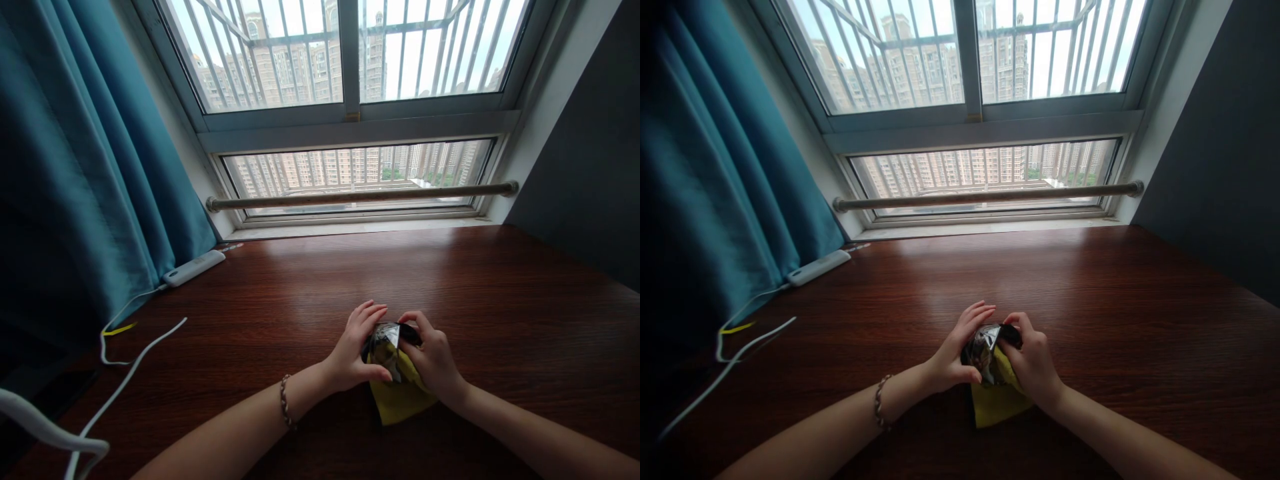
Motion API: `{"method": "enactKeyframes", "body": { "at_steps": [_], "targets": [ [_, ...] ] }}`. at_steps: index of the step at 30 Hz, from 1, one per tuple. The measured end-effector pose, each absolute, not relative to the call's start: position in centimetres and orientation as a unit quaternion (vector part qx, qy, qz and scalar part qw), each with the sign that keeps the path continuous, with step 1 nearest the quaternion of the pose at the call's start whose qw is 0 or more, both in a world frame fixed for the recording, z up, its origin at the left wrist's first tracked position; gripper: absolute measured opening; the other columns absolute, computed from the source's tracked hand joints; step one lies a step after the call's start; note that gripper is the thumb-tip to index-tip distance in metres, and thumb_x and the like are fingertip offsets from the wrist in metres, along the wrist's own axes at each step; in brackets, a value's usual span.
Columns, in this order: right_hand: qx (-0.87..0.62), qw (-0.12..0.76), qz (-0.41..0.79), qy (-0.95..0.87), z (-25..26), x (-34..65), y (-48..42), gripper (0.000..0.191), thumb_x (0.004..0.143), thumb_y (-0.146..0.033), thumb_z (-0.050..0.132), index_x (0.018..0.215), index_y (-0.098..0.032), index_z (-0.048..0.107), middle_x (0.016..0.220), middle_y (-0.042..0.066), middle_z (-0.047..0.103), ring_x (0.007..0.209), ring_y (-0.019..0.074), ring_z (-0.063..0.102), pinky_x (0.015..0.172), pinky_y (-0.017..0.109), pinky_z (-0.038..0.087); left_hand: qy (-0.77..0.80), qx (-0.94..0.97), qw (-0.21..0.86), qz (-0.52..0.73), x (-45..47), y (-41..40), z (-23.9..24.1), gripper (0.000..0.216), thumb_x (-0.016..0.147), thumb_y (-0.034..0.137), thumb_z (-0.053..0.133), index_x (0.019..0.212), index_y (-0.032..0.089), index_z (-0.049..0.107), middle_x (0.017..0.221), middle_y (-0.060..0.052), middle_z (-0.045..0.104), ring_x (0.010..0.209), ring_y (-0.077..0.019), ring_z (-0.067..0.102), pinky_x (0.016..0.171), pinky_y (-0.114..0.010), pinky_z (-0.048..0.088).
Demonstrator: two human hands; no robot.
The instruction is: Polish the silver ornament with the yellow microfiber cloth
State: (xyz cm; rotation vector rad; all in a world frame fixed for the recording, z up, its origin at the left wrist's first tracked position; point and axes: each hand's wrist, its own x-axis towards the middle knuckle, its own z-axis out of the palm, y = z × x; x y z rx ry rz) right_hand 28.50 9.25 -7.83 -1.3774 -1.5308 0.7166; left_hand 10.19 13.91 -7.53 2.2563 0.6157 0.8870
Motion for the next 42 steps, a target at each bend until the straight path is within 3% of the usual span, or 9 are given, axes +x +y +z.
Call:
{"method": "enactKeyframes", "body": {
  "at_steps": [4, 9, 13, 19, 24, 30, 36, 39, 42],
  "targets": [
    [-0.559, 0.466, 0.298, -0.618, -7.8, 28.5, 9.3, 0.015, 0.08, -0.025, 0.054, 0.092, -0.019, 0.048, 0.074, -0.002, 0.063, 0.065, 0.0126, 0.06, 0.061, 0.022, 0.043, 0.233, 0.867, 0.247, 0.365, 10.6, 13.2, -7.7, 0.11, 0.044, 0.062, 0.077, 0.132, 0.017, 0.031, 0.125, -0.016, 0.039, 0.121, -0.0339, 0.035, 0.103, -0.05, 0.027],
    [-0.561, 0.469, 0.296, -0.615, -7.6, 28.5, 9.2, 0.017, 0.083, -0.032, 0.052, 0.093, -0.019, 0.047, 0.073, -0.001, 0.062, 0.063, 0.0129, 0.058, 0.059, 0.022, 0.043, 0.257, 0.859, 0.199, 0.395, 11.0, 12.5, -7.7, 0.105, 0.05, 0.051, 0.078, 0.133, 0.019, 0.021, 0.117, -0.013, 0.047, 0.113, -0.0307, 0.045, 0.105, -0.053, 0.021],
    [-0.546, 0.476, 0.311, -0.615, -7.5, 28.7, 9.4, 0.022, 0.081, -0.032, 0.055, 0.097, -0.019, 0.046, 0.08, 0.001, 0.065, 0.072, 0.0146, 0.062, 0.066, 0.024, 0.045, 0.272, 0.857, 0.221, 0.377, 10.7, 12.5, -7.2, 0.094, 0.052, 0.049, 0.079, 0.129, 0.019, 0.033, 0.121, -0.013, 0.052, 0.121, -0.0324, 0.041, 0.107, -0.053, 0.015],
    [-0.544, 0.466, 0.34, -0.61, -7.7, 28.5, 9.7, 0.037, 0.072, -0.024, 0.062, 0.103, -0.02, 0.043, 0.085, 0.001, 0.068, 0.077, 0.0157, 0.064, 0.07, 0.025, 0.046, 0.265, 0.863, 0.269, 0.335, 10.2, 12.9, -6.7, 0.094, 0.049, 0.05, 0.08, 0.129, 0.02, 0.041, 0.128, -0.013, 0.05, 0.131, -0.0343, 0.026, 0.107, -0.058, 0.007],
    [-0.546, 0.454, 0.325, -0.624, -7.8, 28.5, 9.3, 0.031, 0.074, -0.024, 0.061, 0.099, -0.02, 0.044, 0.079, -0.001, 0.066, 0.07, 0.0142, 0.062, 0.064, 0.024, 0.044, 0.237, 0.837, 0.358, 0.34, 10.2, 13.6, -6.5, 0.074, 0.048, 0.052, 0.08, 0.112, 0.02, 0.059, 0.13, -0.01, 0.048, 0.134, -0.032, 0.019, 0.108, -0.05, 0.018],
    [-0.526, 0.452, 0.325, -0.643, -7.7, 28.6, 9.1, 0.021, 0.082, -0.033, 0.055, 0.096, -0.02, 0.045, 0.083, 0.0, 0.066, 0.074, 0.0135, 0.063, 0.065, 0.023, 0.045, 0.235, 0.821, 0.402, 0.331, 10.1, 14.3, -6.3, 0.069, 0.063, 0.073, 0.056, 0.106, 0.02, 0.065, 0.132, -0.007, 0.047, 0.133, -0.0322, 0.019, 0.108, -0.049, 0.019],
    [-0.518, 0.456, 0.31, -0.654, -8.0, 28.5, 9.1, 0.036, 0.072, -0.019, 0.062, 0.103, -0.022, 0.043, 0.086, -0.002, 0.067, 0.077, 0.0124, 0.063, 0.071, 0.022, 0.045, 0.226, 0.831, 0.402, 0.311, 10.1, 13.9, -6.5, 0.064, 0.073, 0.066, 0.053, 0.12, 0.021, 0.057, 0.136, -0.006, 0.042, 0.135, -0.0309, 0.014, 0.109, -0.047, 0.015],
    [-0.529, 0.452, 0.292, -0.656, -8.2, 28.4, 9.2, 0.032, 0.072, -0.02, 0.061, 0.099, -0.021, 0.045, 0.085, -0.001, 0.065, 0.077, 0.0129, 0.062, 0.07, 0.022, 0.045, 0.219, 0.833, 0.398, 0.315, 10.1, 13.8, -6.9, 0.061, 0.083, 0.061, 0.043, 0.127, 0.02, 0.05, 0.138, -0.007, 0.039, 0.135, -0.0292, 0.013, 0.11, -0.047, 0.012],
    [-0.551, 0.446, 0.27, -0.651, -8.3, 28.4, 9.2, 0.026, 0.074, -0.022, 0.059, 0.096, -0.02, 0.045, 0.082, 0.0, 0.063, 0.073, 0.0133, 0.061, 0.065, 0.023, 0.043, 0.206, 0.83, 0.396, 0.335, 10.0, 13.8, -7.4, 0.072, 0.082, 0.068, 0.034, 0.133, 0.017, 0.041, 0.139, -0.01, 0.037, 0.134, -0.0299, 0.016, 0.11, -0.047, 0.011]
  ]
}}
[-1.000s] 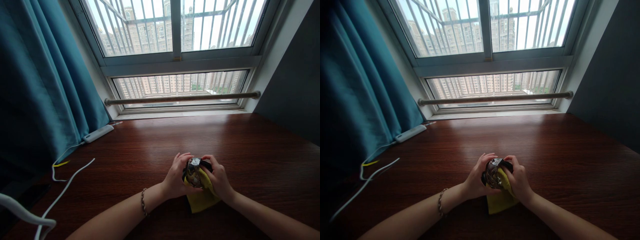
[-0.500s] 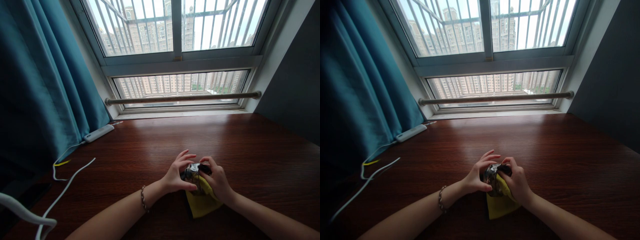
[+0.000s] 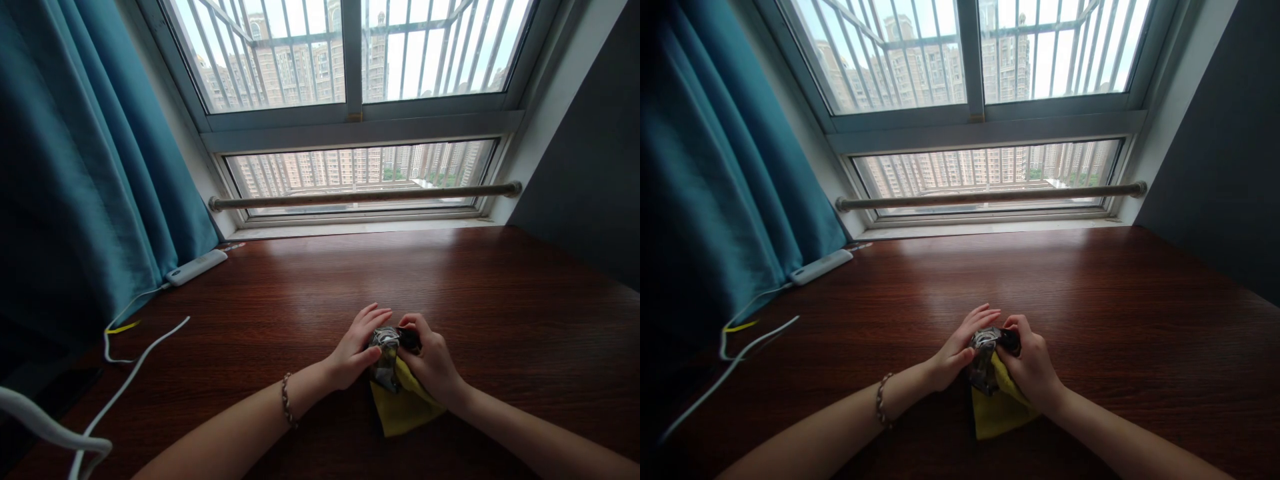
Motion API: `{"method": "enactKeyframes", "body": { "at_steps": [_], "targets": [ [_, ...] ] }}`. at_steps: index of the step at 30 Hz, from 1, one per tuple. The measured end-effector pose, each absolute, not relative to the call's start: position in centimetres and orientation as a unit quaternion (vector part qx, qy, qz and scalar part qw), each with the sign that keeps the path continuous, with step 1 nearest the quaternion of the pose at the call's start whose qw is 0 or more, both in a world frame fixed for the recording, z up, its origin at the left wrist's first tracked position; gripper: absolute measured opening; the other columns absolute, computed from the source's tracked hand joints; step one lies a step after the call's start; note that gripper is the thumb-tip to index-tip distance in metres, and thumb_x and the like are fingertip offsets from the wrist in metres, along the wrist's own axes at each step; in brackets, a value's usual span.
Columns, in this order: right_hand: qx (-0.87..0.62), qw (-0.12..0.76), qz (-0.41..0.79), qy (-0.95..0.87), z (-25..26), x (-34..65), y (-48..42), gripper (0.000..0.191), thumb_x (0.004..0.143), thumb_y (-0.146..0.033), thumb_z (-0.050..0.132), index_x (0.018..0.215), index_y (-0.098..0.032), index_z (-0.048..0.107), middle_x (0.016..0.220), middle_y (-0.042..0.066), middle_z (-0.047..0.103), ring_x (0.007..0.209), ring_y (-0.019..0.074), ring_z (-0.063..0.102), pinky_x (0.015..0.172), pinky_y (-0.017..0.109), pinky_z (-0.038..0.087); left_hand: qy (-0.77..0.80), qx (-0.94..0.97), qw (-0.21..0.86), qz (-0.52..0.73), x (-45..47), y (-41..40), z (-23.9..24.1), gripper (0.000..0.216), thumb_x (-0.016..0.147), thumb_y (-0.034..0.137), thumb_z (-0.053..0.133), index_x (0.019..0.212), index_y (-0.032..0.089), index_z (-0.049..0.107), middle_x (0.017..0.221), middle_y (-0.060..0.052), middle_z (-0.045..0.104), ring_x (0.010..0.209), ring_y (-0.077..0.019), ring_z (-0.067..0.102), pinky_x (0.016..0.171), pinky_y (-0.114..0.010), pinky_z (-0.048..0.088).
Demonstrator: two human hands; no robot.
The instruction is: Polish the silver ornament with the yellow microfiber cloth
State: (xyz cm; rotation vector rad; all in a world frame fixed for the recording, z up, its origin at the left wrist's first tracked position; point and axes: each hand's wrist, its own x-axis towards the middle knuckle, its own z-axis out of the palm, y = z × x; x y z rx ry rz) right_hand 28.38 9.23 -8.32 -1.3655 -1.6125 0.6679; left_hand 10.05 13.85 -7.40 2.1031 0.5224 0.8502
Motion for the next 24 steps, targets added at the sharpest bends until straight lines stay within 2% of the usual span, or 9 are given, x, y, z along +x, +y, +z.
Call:
{"method": "enactKeyframes", "body": {
  "at_steps": [1, 3, 5, 7, 10, 15, 20, 24],
  "targets": [
    [-0.555, 0.447, 0.27, -0.648, -8.3, 28.4, 9.3, 0.025, 0.075, -0.023, 0.059, 0.095, -0.02, 0.044, 0.081, 0.0, 0.062, 0.071, 0.0132, 0.06, 0.063, 0.023, 0.043, 0.202, 0.827, 0.395, 0.344, 10.1, 13.8, -7.5, 0.079, 0.078, 0.072, 0.037, 0.135, 0.017, 0.037, 0.139, -0.012, 0.036, 0.133, -0.0306, 0.019, 0.11, -0.047, 0.013],
    [-0.557, 0.452, 0.281, -0.638, -8.3, 28.5, 9.3, 0.023, 0.077, -0.025, 0.057, 0.093, -0.02, 0.043, 0.079, -0.001, 0.061, 0.068, 0.0129, 0.058, 0.061, 0.023, 0.042, 0.196, 0.824, 0.394, 0.357, 10.2, 13.6, -7.6, 0.096, 0.066, 0.073, 0.053, 0.138, 0.016, 0.027, 0.138, -0.015, 0.034, 0.13, -0.032, 0.027, 0.109, -0.045, 0.019],
    [-0.56, 0.459, 0.292, -0.625, -8.3, 28.6, 9.4, 0.021, 0.078, -0.027, 0.056, 0.092, -0.02, 0.043, 0.078, 0.0, 0.06, 0.068, 0.013, 0.058, 0.06, 0.023, 0.042, 0.195, 0.827, 0.383, 0.362, 10.4, 13.3, -7.7, 0.109, 0.054, 0.061, 0.073, 0.139, 0.017, 0.02, 0.136, -0.016, 0.034, 0.126, -0.0325, 0.033, 0.107, -0.043, 0.025],
    [-0.565, 0.464, 0.297, -0.614, -8.2, 28.7, 9.4, 0.02, 0.08, -0.031, 0.055, 0.092, -0.019, 0.042, 0.08, 0.001, 0.061, 0.07, 0.0137, 0.059, 0.06, 0.023, 0.042, 0.202, 0.829, 0.369, 0.369, 10.6, 13.0, -7.8, 0.112, 0.051, 0.045, 0.082, 0.139, 0.02, 0.018, 0.134, -0.015, 0.036, 0.124, -0.0322, 0.037, 0.105, -0.043, 0.028],
    [-0.568, 0.467, 0.295, -0.61, -8.0, 28.7, 9.5, 0.022, 0.082, -0.036, 0.052, 0.092, -0.019, 0.042, 0.08, 0.003, 0.061, 0.071, 0.0147, 0.06, 0.062, 0.024, 0.043, 0.208, 0.822, 0.373, 0.376, 10.8, 12.7, -7.6, 0.106, 0.056, 0.035, 0.082, 0.139, 0.023, 0.017, 0.133, -0.015, 0.039, 0.121, -0.0303, 0.042, 0.103, -0.041, 0.031],
    [-0.559, 0.473, 0.321, -0.601, -7.7, 28.7, 9.5, 0.029, 0.08, -0.04, 0.053, 0.096, -0.019, 0.042, 0.084, 0.004, 0.064, 0.076, 0.0161, 0.062, 0.066, 0.025, 0.045, 0.2, 0.814, 0.411, 0.359, 10.5, 12.8, -7.0, 0.094, 0.061, 0.032, 0.079, 0.137, 0.019, 0.026, 0.127, -0.014, 0.046, 0.114, -0.0269, 0.049, 0.098, -0.035, 0.039],
    [-0.562, 0.475, 0.306, -0.604, -7.7, 28.6, 9.5, 0.04, 0.07, -0.026, 0.065, 0.102, -0.02, 0.041, 0.083, -0.001, 0.065, 0.074, 0.0141, 0.062, 0.067, 0.023, 0.044, 0.21, 0.812, 0.414, 0.353, 10.2, 13.3, -6.6, 0.088, 0.055, 0.042, 0.081, 0.131, 0.019, 0.042, 0.137, -0.012, 0.037, 0.129, -0.0313, 0.028, 0.109, -0.043, 0.021],
    [-0.553, 0.469, 0.29, -0.625, -7.9, 28.5, 9.3, 0.033, 0.073, -0.023, 0.062, 0.1, -0.021, 0.043, 0.084, -0.002, 0.064, 0.075, 0.0124, 0.061, 0.065, 0.021, 0.043, 0.218, 0.812, 0.426, 0.333, 10.2, 13.7, -6.5, 0.075, 0.06, 0.052, 0.074, 0.124, 0.02, 0.051, 0.137, -0.01, 0.037, 0.13, -0.0307, 0.027, 0.109, -0.043, 0.02]
  ]
}}
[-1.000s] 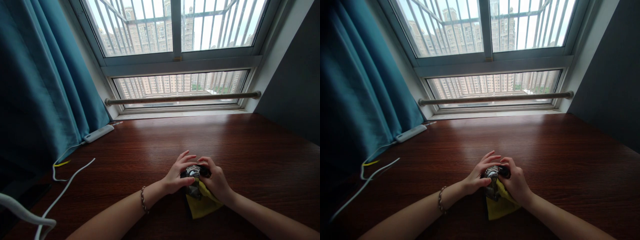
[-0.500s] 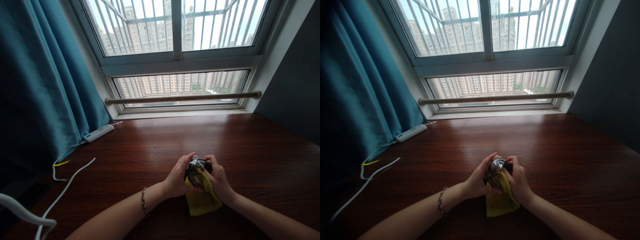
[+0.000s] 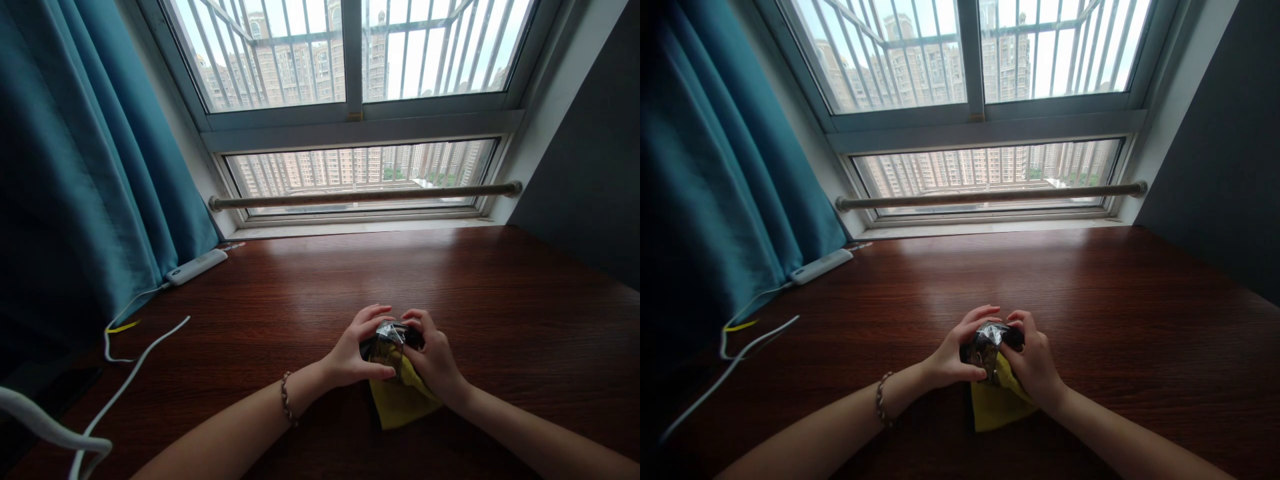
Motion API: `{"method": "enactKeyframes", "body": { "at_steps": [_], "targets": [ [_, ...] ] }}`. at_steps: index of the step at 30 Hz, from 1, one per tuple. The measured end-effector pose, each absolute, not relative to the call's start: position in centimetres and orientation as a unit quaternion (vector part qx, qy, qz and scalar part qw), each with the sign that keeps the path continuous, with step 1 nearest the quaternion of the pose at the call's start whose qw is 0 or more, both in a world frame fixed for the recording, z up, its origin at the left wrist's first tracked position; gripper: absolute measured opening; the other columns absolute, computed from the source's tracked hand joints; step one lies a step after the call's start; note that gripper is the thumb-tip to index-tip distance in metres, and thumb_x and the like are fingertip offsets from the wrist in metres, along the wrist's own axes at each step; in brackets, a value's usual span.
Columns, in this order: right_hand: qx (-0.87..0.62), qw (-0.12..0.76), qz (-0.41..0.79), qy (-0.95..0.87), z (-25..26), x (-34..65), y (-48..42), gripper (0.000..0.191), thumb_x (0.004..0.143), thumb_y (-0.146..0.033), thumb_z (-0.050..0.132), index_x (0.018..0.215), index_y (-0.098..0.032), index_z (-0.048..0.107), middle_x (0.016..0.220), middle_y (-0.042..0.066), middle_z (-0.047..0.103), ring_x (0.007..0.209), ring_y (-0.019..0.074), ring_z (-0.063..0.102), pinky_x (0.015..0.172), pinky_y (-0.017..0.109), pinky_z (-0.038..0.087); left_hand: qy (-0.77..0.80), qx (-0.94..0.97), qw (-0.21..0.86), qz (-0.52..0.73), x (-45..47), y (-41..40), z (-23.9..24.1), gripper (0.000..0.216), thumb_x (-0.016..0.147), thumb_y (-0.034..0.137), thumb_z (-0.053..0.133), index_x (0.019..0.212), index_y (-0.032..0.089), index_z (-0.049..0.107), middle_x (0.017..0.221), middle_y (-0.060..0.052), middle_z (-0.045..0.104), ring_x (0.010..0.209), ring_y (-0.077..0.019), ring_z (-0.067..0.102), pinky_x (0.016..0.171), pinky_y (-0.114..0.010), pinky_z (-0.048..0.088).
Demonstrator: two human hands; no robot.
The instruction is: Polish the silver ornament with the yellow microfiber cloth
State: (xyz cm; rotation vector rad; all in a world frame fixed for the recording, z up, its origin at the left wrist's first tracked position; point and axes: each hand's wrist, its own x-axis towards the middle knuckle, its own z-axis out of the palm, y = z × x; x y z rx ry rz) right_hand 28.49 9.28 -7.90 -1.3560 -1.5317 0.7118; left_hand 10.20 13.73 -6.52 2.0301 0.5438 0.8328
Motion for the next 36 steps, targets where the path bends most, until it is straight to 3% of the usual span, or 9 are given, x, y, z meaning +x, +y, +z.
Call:
{"method": "enactKeyframes", "body": {
  "at_steps": [3, 7, 13, 16, 19, 21, 23, 27, 36],
  "targets": [
    [-0.557, 0.454, 0.281, -0.636, -8.0, 28.6, 9.1, 0.024, 0.079, -0.031, 0.056, 0.097, -0.021, 0.042, 0.084, 0.0, 0.063, 0.073, 0.0126, 0.06, 0.06, 0.021, 0.042, 0.221, 0.809, 0.437, 0.325, 10.2, 13.8, -6.4, 0.073, 0.065, 0.063, 0.065, 0.122, 0.019, 0.054, 0.136, -0.01, 0.039, 0.13, -0.031, 0.025, 0.11, -0.043, 0.017],
    [-0.554, 0.443, 0.275, -0.649, -8.1, 28.7, 9.1, 0.023, 0.083, -0.038, 0.052, 0.095, -0.02, 0.043, 0.084, 0.001, 0.064, 0.076, 0.0131, 0.061, 0.065, 0.023, 0.042, 0.22, 0.805, 0.447, 0.321, 10.2, 13.8, -6.3, 0.069, 0.074, 0.069, 0.048, 0.12, 0.017, 0.056, 0.136, -0.009, 0.039, 0.13, -0.0303, 0.026, 0.11, -0.043, 0.017],
    [-0.539, 0.445, 0.28, -0.658, -8.1, 28.7, 9.3, 0.037, 0.072, -0.015, 0.058, 0.104, -0.023, 0.04, 0.088, -0.003, 0.064, 0.079, 0.0113, 0.061, 0.07, 0.02, 0.042, 0.209, 0.823, 0.437, 0.299, 10.2, 13.8, -6.5, 0.069, 0.074, 0.065, 0.052, 0.126, 0.02, 0.052, 0.137, -0.008, 0.039, 0.132, -0.0302, 0.02, 0.11, -0.044, 0.012],
    [-0.551, 0.442, 0.275, -0.652, -8.1, 28.6, 9.2, 0.031, 0.073, -0.016, 0.056, 0.1, -0.022, 0.042, 0.089, -0.002, 0.063, 0.081, 0.0122, 0.06, 0.07, 0.022, 0.041, 0.201, 0.824, 0.435, 0.301, 10.2, 14.0, -6.8, 0.07, 0.076, 0.066, 0.049, 0.128, 0.019, 0.049, 0.137, -0.009, 0.039, 0.132, -0.0305, 0.019, 0.11, -0.046, 0.01],
    [-0.561, 0.434, 0.271, -0.651, -8.2, 28.6, 9.2, 0.023, 0.076, -0.019, 0.053, 0.096, -0.021, 0.042, 0.085, -0.001, 0.062, 0.075, 0.0137, 0.059, 0.064, 0.023, 0.041, 0.191, 0.818, 0.44, 0.317, 10.3, 14.0, -7.2, 0.087, 0.067, 0.071, 0.055, 0.133, 0.016, 0.041, 0.138, -0.013, 0.036, 0.132, -0.0325, 0.019, 0.11, -0.047, 0.011],
    [-0.56, 0.435, 0.277, -0.648, -8.1, 28.7, 9.3, 0.019, 0.078, -0.021, 0.051, 0.094, -0.02, 0.041, 0.077, -0.001, 0.061, 0.066, 0.014, 0.058, 0.06, 0.024, 0.04, 0.184, 0.812, 0.445, 0.33, 10.4, 13.8, -7.2, 0.104, 0.056, 0.067, 0.068, 0.138, 0.015, 0.03, 0.14, -0.015, 0.031, 0.131, -0.033, 0.024, 0.11, -0.045, 0.018],
    [-0.56, 0.443, 0.28, -0.641, -8.1, 28.8, 9.3, 0.017, 0.08, -0.025, 0.05, 0.094, -0.02, 0.04, 0.071, -0.002, 0.061, 0.061, 0.0143, 0.057, 0.059, 0.025, 0.04, 0.176, 0.802, 0.457, 0.343, 10.5, 13.5, -7.2, 0.113, 0.05, 0.052, 0.08, 0.14, 0.017, 0.022, 0.141, -0.016, 0.028, 0.129, -0.0325, 0.03, 0.108, -0.042, 0.025],
    [-0.559, 0.457, 0.281, -0.632, -8.0, 29.0, 9.5, 0.021, 0.082, -0.032, 0.05, 0.096, -0.019, 0.043, 0.074, 0.001, 0.064, 0.063, 0.0152, 0.059, 0.059, 0.024, 0.042, 0.169, 0.78, 0.481, 0.363, 10.8, 12.9, -7.2, 0.103, 0.058, 0.026, 0.082, 0.14, 0.022, 0.02, 0.136, -0.014, 0.036, 0.125, -0.0295, 0.038, 0.104, -0.039, 0.032],
    [-0.551, 0.464, 0.32, -0.615, -7.6, 28.7, 9.3, 0.03, 0.079, -0.032, 0.056, 0.103, -0.02, 0.043, 0.084, 0.001, 0.068, 0.075, 0.0149, 0.064, 0.065, 0.023, 0.046, 0.178, 0.762, 0.503, 0.367, 10.7, 13.0, -7.0, 0.095, 0.058, 0.027, 0.081, 0.137, 0.02, 0.029, 0.124, -0.013, 0.047, 0.112, -0.0272, 0.05, 0.096, -0.037, 0.041]
  ]
}}
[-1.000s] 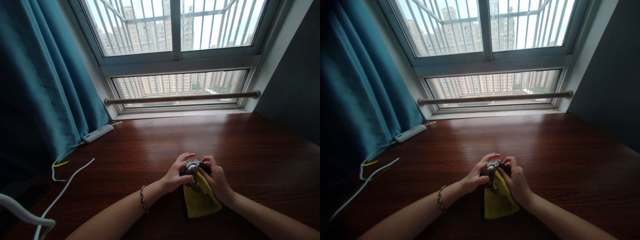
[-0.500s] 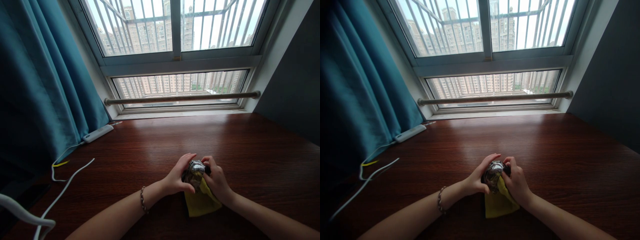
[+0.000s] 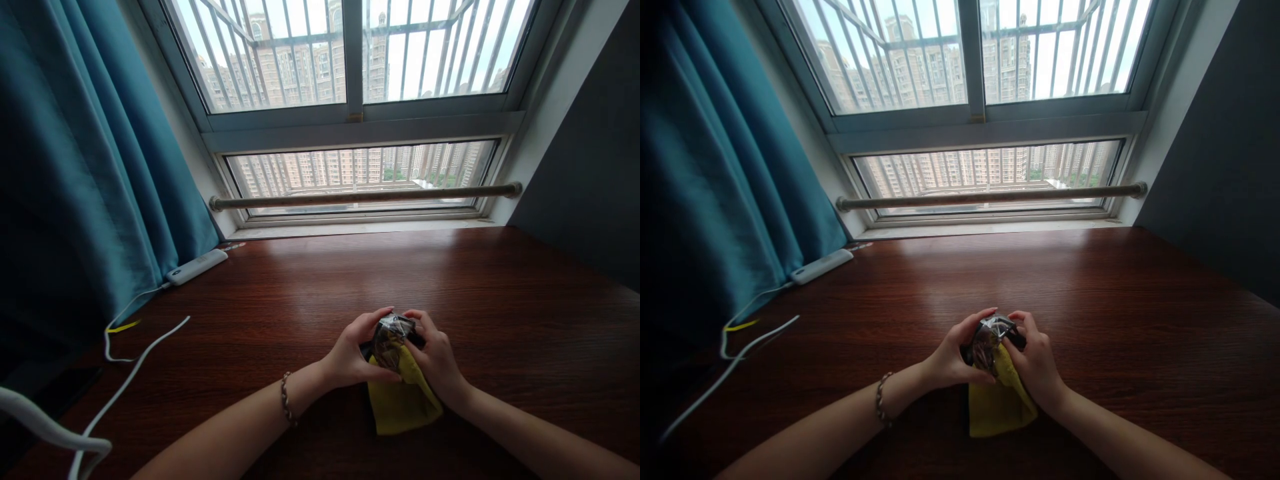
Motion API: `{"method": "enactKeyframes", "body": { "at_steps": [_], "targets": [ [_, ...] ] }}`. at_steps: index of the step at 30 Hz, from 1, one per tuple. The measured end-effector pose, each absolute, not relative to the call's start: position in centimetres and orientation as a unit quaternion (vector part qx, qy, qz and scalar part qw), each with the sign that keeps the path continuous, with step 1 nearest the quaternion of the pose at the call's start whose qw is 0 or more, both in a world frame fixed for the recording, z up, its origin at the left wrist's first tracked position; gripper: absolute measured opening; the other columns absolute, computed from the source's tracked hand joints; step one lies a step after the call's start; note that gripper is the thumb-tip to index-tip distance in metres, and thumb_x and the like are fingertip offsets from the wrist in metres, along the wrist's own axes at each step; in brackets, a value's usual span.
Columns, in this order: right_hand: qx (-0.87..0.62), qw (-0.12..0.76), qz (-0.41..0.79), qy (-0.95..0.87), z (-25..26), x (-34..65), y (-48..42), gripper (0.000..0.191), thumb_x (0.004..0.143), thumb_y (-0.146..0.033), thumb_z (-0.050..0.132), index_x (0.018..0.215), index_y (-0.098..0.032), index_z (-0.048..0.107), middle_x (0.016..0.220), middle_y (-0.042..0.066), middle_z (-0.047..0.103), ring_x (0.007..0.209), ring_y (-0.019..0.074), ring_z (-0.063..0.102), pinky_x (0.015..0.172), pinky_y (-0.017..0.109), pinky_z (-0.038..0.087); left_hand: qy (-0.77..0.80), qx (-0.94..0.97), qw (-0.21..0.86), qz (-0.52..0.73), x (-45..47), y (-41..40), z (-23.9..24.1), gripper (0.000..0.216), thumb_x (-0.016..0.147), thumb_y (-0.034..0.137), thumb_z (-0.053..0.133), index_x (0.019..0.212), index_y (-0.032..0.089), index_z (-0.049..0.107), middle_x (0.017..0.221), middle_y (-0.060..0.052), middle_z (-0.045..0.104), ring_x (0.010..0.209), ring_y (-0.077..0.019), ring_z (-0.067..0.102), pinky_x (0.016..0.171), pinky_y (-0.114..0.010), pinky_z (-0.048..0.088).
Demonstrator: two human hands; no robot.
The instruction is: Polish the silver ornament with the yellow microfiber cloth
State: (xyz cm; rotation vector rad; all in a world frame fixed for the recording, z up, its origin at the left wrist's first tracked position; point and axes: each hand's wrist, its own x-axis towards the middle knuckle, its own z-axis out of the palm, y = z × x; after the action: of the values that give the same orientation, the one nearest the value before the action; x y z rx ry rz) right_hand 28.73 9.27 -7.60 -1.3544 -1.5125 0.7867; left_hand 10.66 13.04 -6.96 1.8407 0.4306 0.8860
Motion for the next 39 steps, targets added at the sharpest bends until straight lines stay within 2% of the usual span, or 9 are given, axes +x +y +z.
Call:
{"method": "enactKeyframes", "body": {
  "at_steps": [6, 9, 12, 16, 18, 21, 27, 34, 39],
  "targets": [
    [-0.563, 0.449, 0.306, -0.623, -7.7, 28.5, 9.1, 0.034, 0.077, -0.033, 0.059, 0.104, -0.021, 0.042, 0.081, 0.0, 0.067, 0.072, 0.0153, 0.063, 0.062, 0.024, 0.046, 0.212, 0.774, 0.466, 0.373, 10.4, 13.6, -6.5, 0.071, 0.056, 0.046, 0.079, 0.117, 0.018, 0.057, 0.122, -0.011, 0.046, 0.118, -0.0298, 0.04, 0.103, -0.04, 0.031],
    [-0.564, 0.445, 0.289, -0.633, -7.8, 28.5, 8.9, 0.037, 0.076, -0.036, 0.06, 0.105, -0.022, 0.042, 0.079, -0.001, 0.066, 0.068, 0.0145, 0.062, 0.062, 0.024, 0.045, 0.224, 0.78, 0.454, 0.367, 10.3, 13.8, -6.5, 0.063, 0.063, 0.061, 0.067, 0.107, 0.017, 0.064, 0.117, -0.011, 0.049, 0.116, -0.0304, 0.039, 0.103, -0.042, 0.029],
    [-0.56, 0.444, 0.289, -0.637, -7.7, 28.4, 8.8, 0.035, 0.077, -0.038, 0.06, 0.103, -0.022, 0.043, 0.078, -0.001, 0.066, 0.066, 0.014, 0.061, 0.06, 0.024, 0.044, 0.228, 0.783, 0.455, 0.358, 10.3, 13.9, -6.6, 0.065, 0.07, 0.07, 0.053, 0.105, 0.016, 0.065, 0.113, -0.011, 0.053, 0.113, -0.0302, 0.041, 0.102, -0.042, 0.029],
    [-0.557, 0.449, 0.304, -0.63, -7.6, 28.5, 9.0, 0.03, 0.079, -0.039, 0.059, 0.098, -0.022, 0.042, 0.077, -0.001, 0.065, 0.066, 0.0134, 0.061, 0.06, 0.023, 0.043, 0.212, 0.786, 0.465, 0.348, 10.4, 13.8, -6.8, 0.076, 0.069, 0.074, 0.048, 0.116, 0.016, 0.058, 0.121, -0.012, 0.049, 0.118, -0.0307, 0.039, 0.104, -0.042, 0.027],
    [-0.559, 0.452, 0.306, -0.624, -7.6, 28.5, 9.2, 0.029, 0.079, -0.039, 0.058, 0.096, -0.021, 0.043, 0.079, 0.0, 0.065, 0.07, 0.0142, 0.061, 0.062, 0.024, 0.043, 0.207, 0.787, 0.47, 0.343, 10.5, 13.7, -6.9, 0.086, 0.059, 0.073, 0.06, 0.122, 0.015, 0.052, 0.127, -0.014, 0.045, 0.121, -0.0325, 0.037, 0.105, -0.043, 0.026],
    [-0.564, 0.459, 0.313, -0.611, -7.8, 28.7, 9.5, 0.029, 0.08, -0.041, 0.056, 0.094, -0.02, 0.043, 0.081, 0.002, 0.065, 0.072, 0.0163, 0.062, 0.062, 0.026, 0.044, 0.211, 0.784, 0.475, 0.34, 10.7, 13.5, -7.2, 0.102, 0.043, 0.051, 0.083, 0.129, 0.015, 0.042, 0.131, -0.016, 0.039, 0.124, -0.0342, 0.034, 0.107, -0.043, 0.025],
    [-0.576, 0.46, 0.316, -0.598, -7.7, 28.8, 9.7, 0.032, 0.079, -0.045, 0.056, 0.095, -0.02, 0.042, 0.084, 0.004, 0.066, 0.076, 0.0199, 0.064, 0.066, 0.03, 0.046, 0.205, 0.75, 0.508, 0.37, 10.9, 13.1, -7.9, 0.112, 0.052, 0.027, 0.085, 0.139, 0.022, 0.014, 0.134, -0.016, 0.036, 0.119, -0.029, 0.044, 0.101, -0.041, 0.036],
    [-0.568, 0.464, 0.324, -0.598, -7.6, 28.7, 9.3, 0.031, 0.076, -0.033, 0.06, 0.098, -0.021, 0.042, 0.08, 0.0, 0.067, 0.069, 0.0164, 0.063, 0.061, 0.026, 0.045, 0.172, 0.745, 0.526, 0.372, 10.9, 13.1, -7.0, 0.094, 0.054, 0.033, 0.083, 0.132, 0.02, 0.034, 0.126, -0.014, 0.047, 0.113, -0.0278, 0.05, 0.097, -0.038, 0.041],
    [-0.577, 0.463, 0.288, -0.608, -7.7, 28.6, 9.1, 0.035, 0.072, -0.026, 0.062, 0.102, -0.022, 0.043, 0.081, -0.002, 0.066, 0.072, 0.0151, 0.062, 0.062, 0.024, 0.043, 0.198, 0.774, 0.473, 0.371, 10.4, 13.8, -6.5, 0.083, 0.046, 0.037, 0.085, 0.12, 0.018, 0.054, 0.126, -0.012, 0.049, 0.124, -0.0322, 0.035, 0.107, -0.045, 0.025]
  ]
}}
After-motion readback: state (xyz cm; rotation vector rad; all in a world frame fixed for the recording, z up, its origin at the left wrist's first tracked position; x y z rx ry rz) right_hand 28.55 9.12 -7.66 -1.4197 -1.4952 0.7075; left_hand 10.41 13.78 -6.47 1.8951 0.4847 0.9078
